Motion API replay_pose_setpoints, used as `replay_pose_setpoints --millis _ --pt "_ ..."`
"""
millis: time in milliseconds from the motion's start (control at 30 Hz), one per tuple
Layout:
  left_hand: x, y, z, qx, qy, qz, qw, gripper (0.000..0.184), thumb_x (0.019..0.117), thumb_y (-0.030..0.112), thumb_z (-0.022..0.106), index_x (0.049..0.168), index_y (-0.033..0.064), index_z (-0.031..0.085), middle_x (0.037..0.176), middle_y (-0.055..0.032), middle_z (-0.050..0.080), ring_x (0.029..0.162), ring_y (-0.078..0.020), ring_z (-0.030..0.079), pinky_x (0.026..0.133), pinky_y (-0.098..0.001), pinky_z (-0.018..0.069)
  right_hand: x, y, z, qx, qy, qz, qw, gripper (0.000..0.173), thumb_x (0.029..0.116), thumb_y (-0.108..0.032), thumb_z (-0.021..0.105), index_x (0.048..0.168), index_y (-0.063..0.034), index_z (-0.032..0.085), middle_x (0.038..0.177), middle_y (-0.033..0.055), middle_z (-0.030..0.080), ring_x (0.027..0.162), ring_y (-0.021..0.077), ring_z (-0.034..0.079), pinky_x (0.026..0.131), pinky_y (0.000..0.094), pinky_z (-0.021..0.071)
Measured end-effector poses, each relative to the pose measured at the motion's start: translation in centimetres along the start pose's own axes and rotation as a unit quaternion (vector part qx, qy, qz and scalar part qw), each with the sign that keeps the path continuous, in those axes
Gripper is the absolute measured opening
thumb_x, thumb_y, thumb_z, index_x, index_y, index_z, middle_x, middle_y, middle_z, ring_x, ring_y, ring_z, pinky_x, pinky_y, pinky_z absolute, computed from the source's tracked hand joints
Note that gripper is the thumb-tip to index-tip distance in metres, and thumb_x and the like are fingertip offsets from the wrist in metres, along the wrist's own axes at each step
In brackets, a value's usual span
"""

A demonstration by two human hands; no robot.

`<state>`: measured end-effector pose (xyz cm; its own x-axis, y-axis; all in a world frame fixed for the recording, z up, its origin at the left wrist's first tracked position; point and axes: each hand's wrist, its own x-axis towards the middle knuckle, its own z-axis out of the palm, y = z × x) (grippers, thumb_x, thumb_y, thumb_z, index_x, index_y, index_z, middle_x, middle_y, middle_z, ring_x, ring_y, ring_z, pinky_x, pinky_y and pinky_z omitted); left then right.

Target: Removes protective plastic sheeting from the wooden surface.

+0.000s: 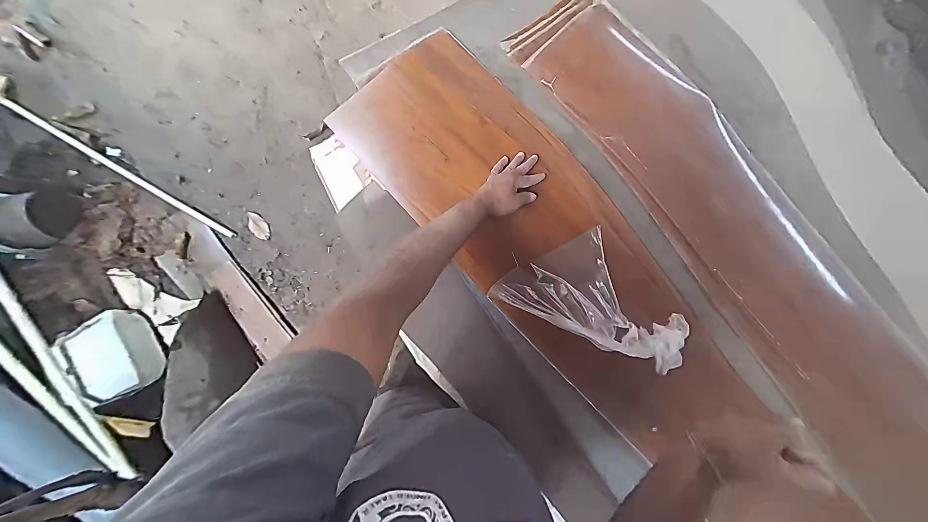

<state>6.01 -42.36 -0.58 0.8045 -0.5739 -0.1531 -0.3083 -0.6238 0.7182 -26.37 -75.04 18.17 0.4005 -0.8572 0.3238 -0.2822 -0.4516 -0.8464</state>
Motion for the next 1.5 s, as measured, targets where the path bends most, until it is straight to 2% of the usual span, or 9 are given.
replay_pose_setpoints --millis 133,267,733,900,967,1067,1267,1400,1500 --pt "-3.5 -0.5 -2.2 -0.199 0.104 0.027 0.974 0.039 0.1052 0.016 0.053 0.141 0.0042 0.061 0.153 -0.0082 0.054 0.148 -0.0164 0.042 0.125 -0.0374 0.0313 -7.7 -6.7 12.2 -0.076 -0.367 -0.202 0.905 0.025 0.1017 -0.008 0.054 0.113 0.0100 0.067 0.108 0.0177 0.071 0.099 0.0215 0.071 0.090 0.0389 0.0594" --pt "-8.0 -0.4 1.0 0.069 0.096 0.021 0.993 0.048 0.1068 0.041 0.047 0.147 0.0167 0.058 0.162 -0.0075 0.042 0.155 -0.0285 0.028 0.128 -0.0528 0.0174 -13.5 -2.6 23.9 -0.129 -0.601 -0.307 0.726 0.031 0.0993 -0.001 0.050 0.120 -0.0026 0.072 0.117 0.0146 0.074 0.112 0.0301 0.070 0.098 0.0433 0.0567" --pt "-8.6 -0.9 3.1 0.152 0.093 0.005 0.984 0.055 0.1105 0.047 0.022 0.155 0.0281 0.047 0.168 -0.0010 0.032 0.158 -0.0226 0.022 0.129 -0.0480 0.0126 -13.7 0.1 25.2 -0.097 -0.525 -0.528 0.661 0.019 0.0874 0.006 0.054 0.094 -0.0025 0.069 0.098 0.0141 0.075 0.094 0.0304 0.074 0.079 0.0385 0.0622" --pt "-8.6 -0.6 2.9 0.164 0.081 -0.001 0.983 0.055 0.1104 0.048 0.021 0.157 0.0300 0.045 0.169 0.0000 0.030 0.158 -0.0221 0.020 0.129 -0.0481 0.0117 -12.0 -1.1 24.5 -0.130 -0.638 -0.292 0.701 0.021 0.0947 0.002 0.048 0.105 0.0062 0.066 0.110 0.0164 0.072 0.102 0.0233 0.071 0.089 0.0374 0.0592" --pt "-8.6 -0.8 2.8 0.166 0.089 -0.003 0.982 0.055 0.1103 0.049 0.022 0.156 0.0303 0.047 0.168 -0.0003 0.032 0.158 -0.0224 0.022 0.129 -0.0482 0.0128 -11.1 0.1 25.2 -0.023 -0.634 -0.181 0.752 0.025 0.0936 0.005 0.048 0.117 0.0095 0.055 0.108 0.0154 0.069 0.087 0.0194 0.072 0.076 0.0356 0.0635" --pt "-8.5 -0.9 3.1 0.158 0.090 0.001 0.983 0.055 0.1103 0.048 0.023 0.156 0.0295 0.046 0.168 -0.0001 0.032 0.158 -0.0217 0.022 0.129 -0.0479 0.0128 -11.5 0.9 25.3 -0.032 -0.631 -0.240 0.737 0.036 0.0968 0.002 0.049 0.132 0.0071 0.053 0.117 0.0142 0.072 0.096 0.0195 0.072 0.083 0.0358 0.0606" --pt "-8.6 -0.8 3.2 0.168 0.100 0.000 0.981 0.054 0.1099 0.048 0.025 0.155 0.0296 0.047 0.168 -0.0004 0.033 0.157 -0.0215 0.024 0.129 -0.0470 0.0142 -12.8 0.0 25.2 -0.131 -0.599 -0.448 0.651 0.031 0.0942 0.003 0.050 0.121 -0.0011 0.066 0.103 0.0119 0.074 0.102 0.0301 0.071 0.092 0.0419 0.0581" --pt "-8.6 -0.8 3.0 0.174 0.099 0.002 0.980 0.054 0.1098 0.049 0.023 0.156 0.0307 0.046 0.168 0.0002 0.033 0.157 -0.0205 0.023 0.129 -0.0466 0.0139 -12.5 -1.1 24.4 -0.090 -0.631 -0.243 0.731 0.023 0.0944 0.002 0.049 0.115 0.0050 0.059 0.100 0.0113 0.071 0.097 0.0190 0.070 0.087 0.0347 0.0585" --pt "-8.6 -1.1 3.3 0.175 0.111 0.009 0.978 0.055 0.1098 0.049 0.023 0.155 0.0303 0.048 0.167 0.0007 0.034 0.157 -0.0196 0.024 0.129 -0.0456 0.0145 -11.2 0.7 25.2 0.030 -0.620 -0.184 0.762 0.044 0.0944 0.000 0.056 0.136 0.0050 0.045 0.106 0.0106 0.074 0.093 0.0177 0.073 0.083 0.0356 0.0625"
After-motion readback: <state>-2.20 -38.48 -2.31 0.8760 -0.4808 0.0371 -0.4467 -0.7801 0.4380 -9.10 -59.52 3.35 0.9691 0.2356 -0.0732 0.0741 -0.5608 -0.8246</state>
